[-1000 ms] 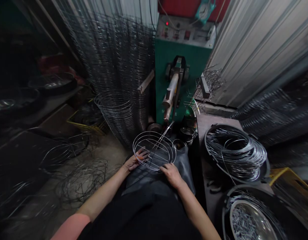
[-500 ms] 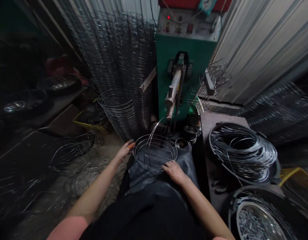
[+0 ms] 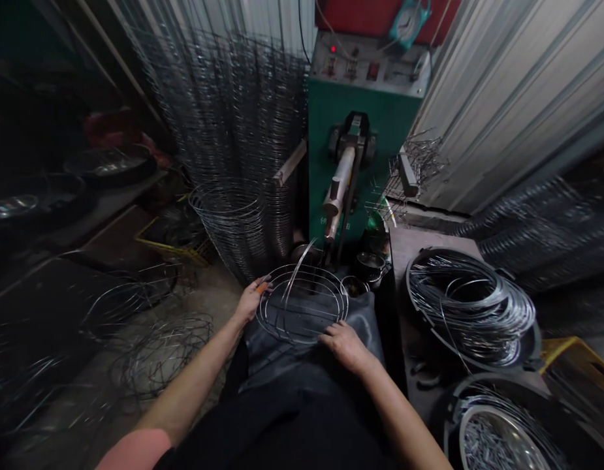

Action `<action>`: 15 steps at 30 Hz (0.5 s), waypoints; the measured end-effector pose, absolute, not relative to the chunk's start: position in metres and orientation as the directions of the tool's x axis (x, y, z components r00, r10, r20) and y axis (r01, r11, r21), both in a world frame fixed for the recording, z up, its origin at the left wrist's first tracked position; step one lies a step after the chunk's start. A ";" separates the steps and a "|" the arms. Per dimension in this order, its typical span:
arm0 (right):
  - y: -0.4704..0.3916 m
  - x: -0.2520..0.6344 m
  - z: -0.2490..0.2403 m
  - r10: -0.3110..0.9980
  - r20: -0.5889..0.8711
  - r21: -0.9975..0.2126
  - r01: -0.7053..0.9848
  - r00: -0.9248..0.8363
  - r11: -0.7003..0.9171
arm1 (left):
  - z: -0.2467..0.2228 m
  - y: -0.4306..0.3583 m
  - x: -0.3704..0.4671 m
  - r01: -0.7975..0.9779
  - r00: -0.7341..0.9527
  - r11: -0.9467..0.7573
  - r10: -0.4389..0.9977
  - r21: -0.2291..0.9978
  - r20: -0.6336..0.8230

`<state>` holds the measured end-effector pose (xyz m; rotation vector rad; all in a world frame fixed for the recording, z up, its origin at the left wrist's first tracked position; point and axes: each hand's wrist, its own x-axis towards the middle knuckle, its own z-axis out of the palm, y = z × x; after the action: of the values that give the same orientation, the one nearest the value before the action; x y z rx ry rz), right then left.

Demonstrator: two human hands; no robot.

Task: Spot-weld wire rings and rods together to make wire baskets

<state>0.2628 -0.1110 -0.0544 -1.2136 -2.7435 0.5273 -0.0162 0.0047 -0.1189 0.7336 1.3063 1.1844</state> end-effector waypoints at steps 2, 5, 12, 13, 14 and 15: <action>-0.109 0.273 -0.056 0.789 0.041 -0.524 0.659 -0.613 0.540 | -0.122 -0.001 -0.016 -0.238 -0.149 0.273 0.938 0.932 -0.313; -0.096 0.290 -0.067 0.962 0.211 -0.739 0.616 -0.174 0.273 | -0.125 -0.007 -0.016 -0.251 -0.158 0.249 0.943 0.935 -0.293; -0.047 0.267 -0.083 0.976 -0.130 -0.939 0.296 0.172 -0.177 | -0.113 -0.003 -0.023 -0.256 -0.169 0.180 0.959 0.950 -0.228; -0.041 0.260 -0.081 0.979 -0.120 -0.950 0.268 0.166 -0.162 | -0.109 0.000 -0.025 -0.254 -0.179 0.168 0.960 0.952 -0.217; -0.036 0.254 -0.079 0.979 -0.104 -0.959 0.245 0.175 -0.145 | -0.104 0.003 -0.027 -0.255 -0.188 0.155 0.960 0.954 -0.206; -0.031 0.250 -0.077 0.977 -0.088 -0.965 0.227 0.192 -0.131 | -0.101 0.006 -0.030 -0.258 -0.197 0.144 0.960 0.955 -0.198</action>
<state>0.2496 -0.0309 -0.0766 -1.5488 -1.1881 1.0279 -0.0298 0.0060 -0.1006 0.7877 1.2593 1.3406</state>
